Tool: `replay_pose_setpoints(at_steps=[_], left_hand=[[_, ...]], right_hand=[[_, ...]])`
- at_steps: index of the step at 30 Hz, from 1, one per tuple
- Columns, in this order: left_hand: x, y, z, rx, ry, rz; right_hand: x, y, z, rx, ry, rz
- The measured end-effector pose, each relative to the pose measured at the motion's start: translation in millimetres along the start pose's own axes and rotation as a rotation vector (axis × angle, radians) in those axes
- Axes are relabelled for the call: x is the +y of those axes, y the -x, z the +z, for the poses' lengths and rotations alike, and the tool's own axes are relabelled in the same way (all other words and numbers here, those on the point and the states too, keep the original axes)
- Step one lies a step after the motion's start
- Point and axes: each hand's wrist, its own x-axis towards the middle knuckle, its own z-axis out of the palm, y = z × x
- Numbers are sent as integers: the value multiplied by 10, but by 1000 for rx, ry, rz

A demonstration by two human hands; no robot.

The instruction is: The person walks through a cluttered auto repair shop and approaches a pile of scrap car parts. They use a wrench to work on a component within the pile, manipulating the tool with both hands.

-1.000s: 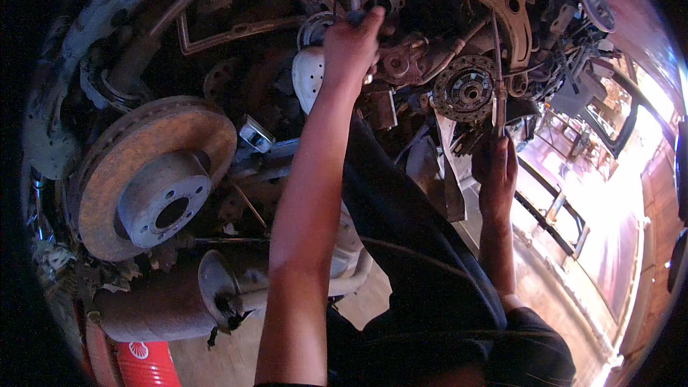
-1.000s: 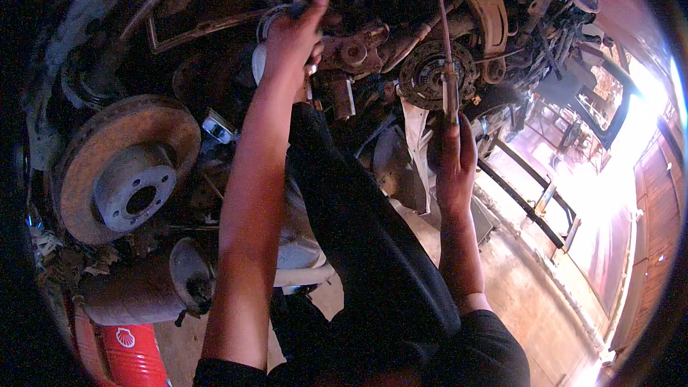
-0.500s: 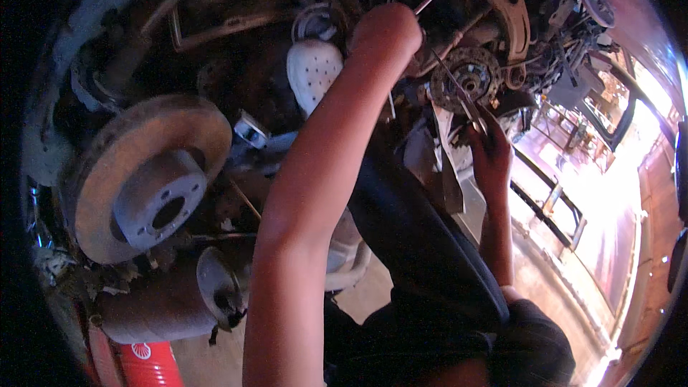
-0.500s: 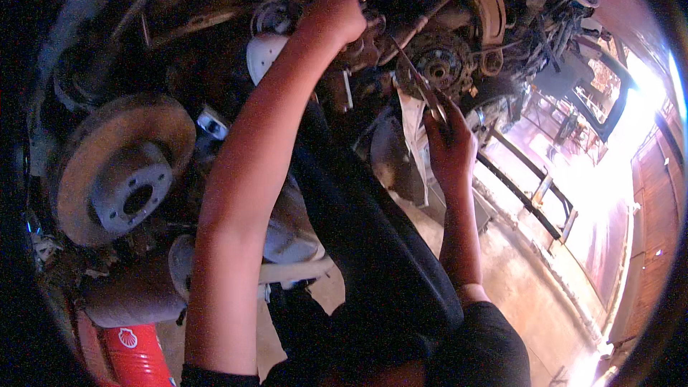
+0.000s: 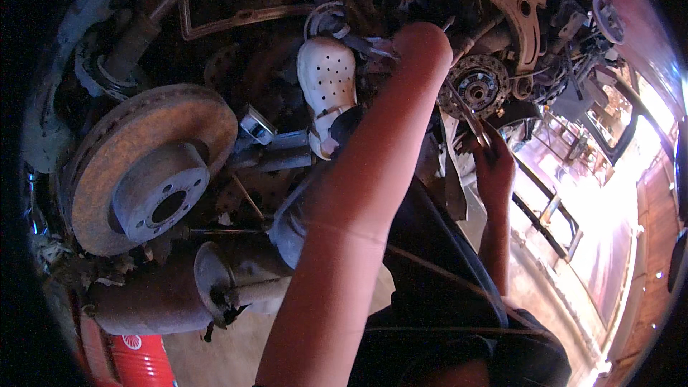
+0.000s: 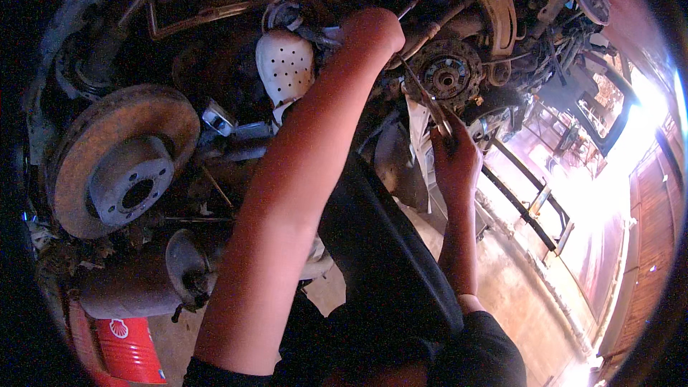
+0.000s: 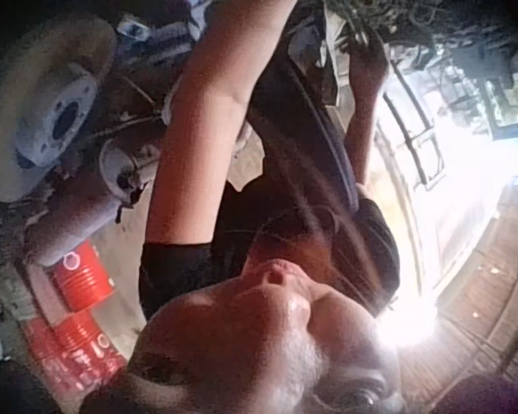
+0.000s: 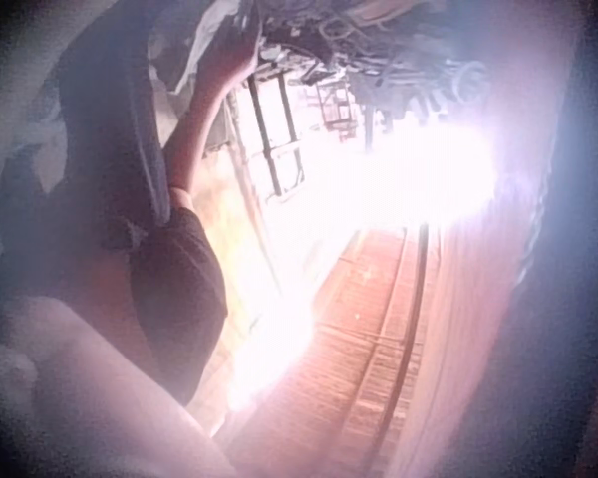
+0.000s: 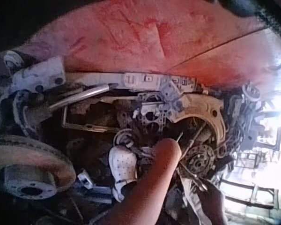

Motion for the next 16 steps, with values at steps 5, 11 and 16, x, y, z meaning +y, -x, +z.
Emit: replay_pose_setpoints(at_steps=[5, 11, 16], left_hand=[[1, -144, 184, 41, 111, -85], [-176, -507, 114, -200, 117, 18], [-115, -326, -38, -389, 113, 54]], right_hand=[[71, -11, -17, -42, -27, 35], [-13, -8, -94, 5, -43, -42], [-190, 8, -358, 73, -12, -45]])
